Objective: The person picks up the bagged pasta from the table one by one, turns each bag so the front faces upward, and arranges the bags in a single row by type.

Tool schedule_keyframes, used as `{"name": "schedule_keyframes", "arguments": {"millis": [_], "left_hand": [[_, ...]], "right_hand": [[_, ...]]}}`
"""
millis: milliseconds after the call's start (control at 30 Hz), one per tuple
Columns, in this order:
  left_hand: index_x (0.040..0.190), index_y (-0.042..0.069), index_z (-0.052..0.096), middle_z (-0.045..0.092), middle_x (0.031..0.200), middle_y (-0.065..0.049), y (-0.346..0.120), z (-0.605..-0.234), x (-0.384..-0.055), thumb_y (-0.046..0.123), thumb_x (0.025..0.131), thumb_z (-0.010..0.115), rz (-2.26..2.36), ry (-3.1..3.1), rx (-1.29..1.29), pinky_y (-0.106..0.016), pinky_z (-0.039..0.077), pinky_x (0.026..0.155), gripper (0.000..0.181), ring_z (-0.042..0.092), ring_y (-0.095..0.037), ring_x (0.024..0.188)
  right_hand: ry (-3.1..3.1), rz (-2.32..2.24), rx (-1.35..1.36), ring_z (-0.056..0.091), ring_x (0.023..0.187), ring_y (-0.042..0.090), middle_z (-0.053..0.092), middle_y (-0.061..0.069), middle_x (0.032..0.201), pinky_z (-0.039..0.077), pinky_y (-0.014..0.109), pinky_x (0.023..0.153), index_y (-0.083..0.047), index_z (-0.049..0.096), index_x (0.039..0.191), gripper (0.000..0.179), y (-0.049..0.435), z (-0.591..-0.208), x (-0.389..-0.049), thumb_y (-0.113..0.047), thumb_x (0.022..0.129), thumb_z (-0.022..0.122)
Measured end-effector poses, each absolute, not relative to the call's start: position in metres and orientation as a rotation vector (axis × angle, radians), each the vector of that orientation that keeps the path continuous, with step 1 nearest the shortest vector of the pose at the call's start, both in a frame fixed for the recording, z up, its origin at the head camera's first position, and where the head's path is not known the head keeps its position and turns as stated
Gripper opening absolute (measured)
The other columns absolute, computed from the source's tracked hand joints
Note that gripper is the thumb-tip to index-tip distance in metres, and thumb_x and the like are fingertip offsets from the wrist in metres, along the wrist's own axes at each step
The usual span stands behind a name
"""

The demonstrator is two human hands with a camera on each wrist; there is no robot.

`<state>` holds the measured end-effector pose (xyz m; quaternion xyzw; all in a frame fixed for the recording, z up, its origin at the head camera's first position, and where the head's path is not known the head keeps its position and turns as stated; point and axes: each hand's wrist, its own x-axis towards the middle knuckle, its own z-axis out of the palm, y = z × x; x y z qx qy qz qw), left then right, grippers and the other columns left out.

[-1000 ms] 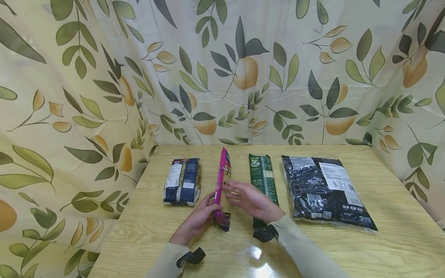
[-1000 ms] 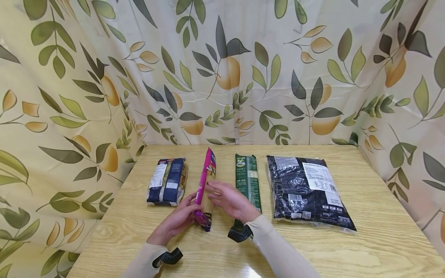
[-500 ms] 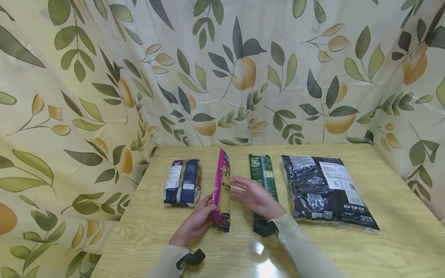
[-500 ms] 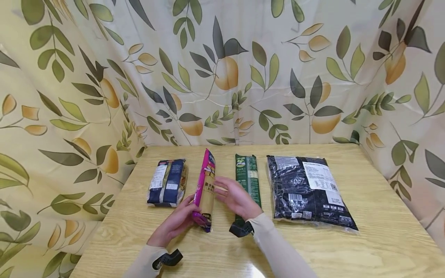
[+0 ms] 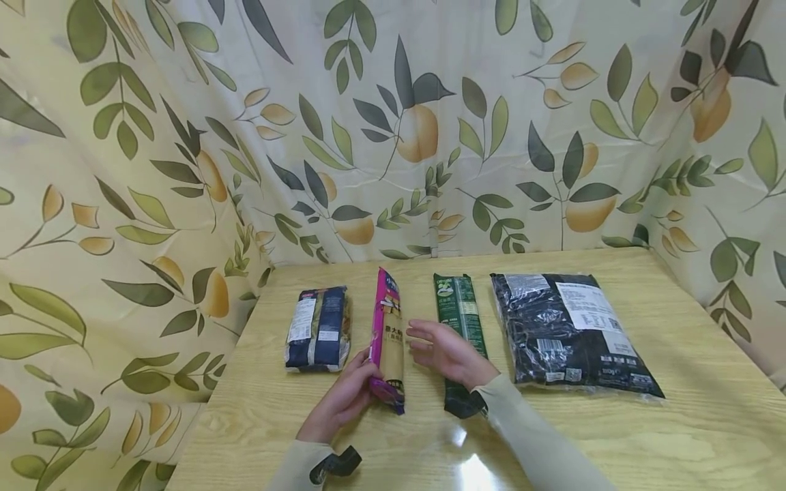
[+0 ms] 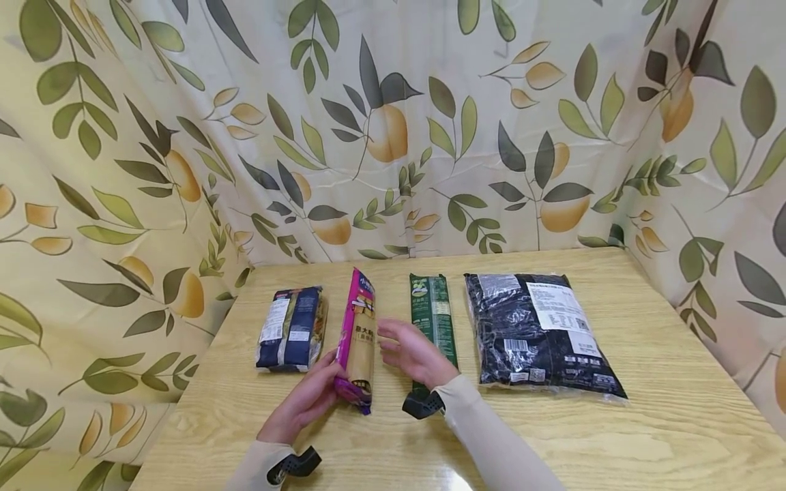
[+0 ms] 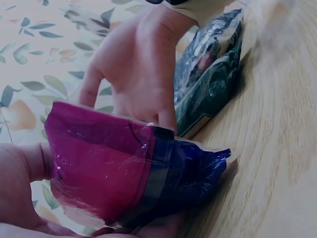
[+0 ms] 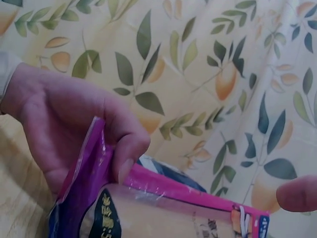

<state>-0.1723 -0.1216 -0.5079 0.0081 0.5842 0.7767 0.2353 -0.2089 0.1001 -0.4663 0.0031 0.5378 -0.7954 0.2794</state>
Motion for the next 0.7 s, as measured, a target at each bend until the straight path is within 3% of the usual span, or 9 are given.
{"name": "schedule_keyframes", "arguments": {"millis": [167, 367, 433, 533, 700], "left_hand": [[0.157, -0.003, 0.017, 0.05, 0.124, -0.01, -0.119, -0.508, -0.171, 0.0, 0.086, 0.044, 2.174, 1.543, 0.007, -0.026, 0.051, 0.091, 0.076, 0.056, -0.015, 0.104], [0.135, 0.002, 0.037, 0.057, 0.098, -0.001, -0.116, -0.506, -0.167, -0.002, 0.088, 0.043, 2.222, 1.455, -0.06, -0.024, 0.051, 0.079, 0.048, 0.059, -0.011, 0.085], [0.136, 0.003, 0.037, 0.06, 0.1, -0.002, -0.116, -0.504, -0.167, 0.0, 0.089, 0.043, 2.233, 1.423, -0.071, -0.023, 0.049, 0.078, 0.047, 0.061, -0.011, 0.087], [0.149, -0.002, 0.03, 0.061, 0.112, -0.008, -0.115, -0.501, -0.167, 0.002, 0.092, 0.041, 2.247, 1.383, -0.061, -0.024, 0.05, 0.084, 0.059, 0.063, -0.014, 0.097], [0.156, -0.005, 0.021, 0.059, 0.125, -0.012, -0.112, -0.496, -0.165, 0.008, 0.096, 0.041, 2.255, 1.323, -0.064, -0.027, 0.053, 0.097, 0.064, 0.064, -0.016, 0.11]], "right_hand": [[1.474, -2.098, 0.044, 0.014, 0.155, 0.055, 0.015, 0.031, 0.168, 0.016, 0.067, 0.126, 0.005, 0.017, 0.16, 0.065, 0.099, -0.473, -0.208, -0.023, 0.108, 0.043], [1.471, -2.067, 0.059, 0.013, 0.156, 0.054, 0.013, 0.032, 0.168, 0.021, 0.067, 0.125, 0.005, 0.016, 0.161, 0.066, 0.096, -0.478, -0.206, -0.024, 0.108, 0.043], [1.459, -2.07, 0.07, 0.016, 0.155, 0.053, 0.015, 0.032, 0.168, 0.025, 0.065, 0.124, 0.005, 0.018, 0.16, 0.066, 0.095, -0.479, -0.205, -0.025, 0.108, 0.044], [1.447, -2.063, 0.069, 0.02, 0.154, 0.053, 0.018, 0.033, 0.167, 0.028, 0.064, 0.123, 0.004, 0.024, 0.159, 0.063, 0.092, -0.481, -0.205, -0.027, 0.108, 0.045], [1.416, -2.017, 0.019, 0.03, 0.152, 0.051, 0.027, 0.031, 0.165, 0.034, 0.061, 0.122, 0.003, 0.033, 0.157, 0.059, 0.088, -0.485, -0.206, -0.031, 0.109, 0.04]]}}
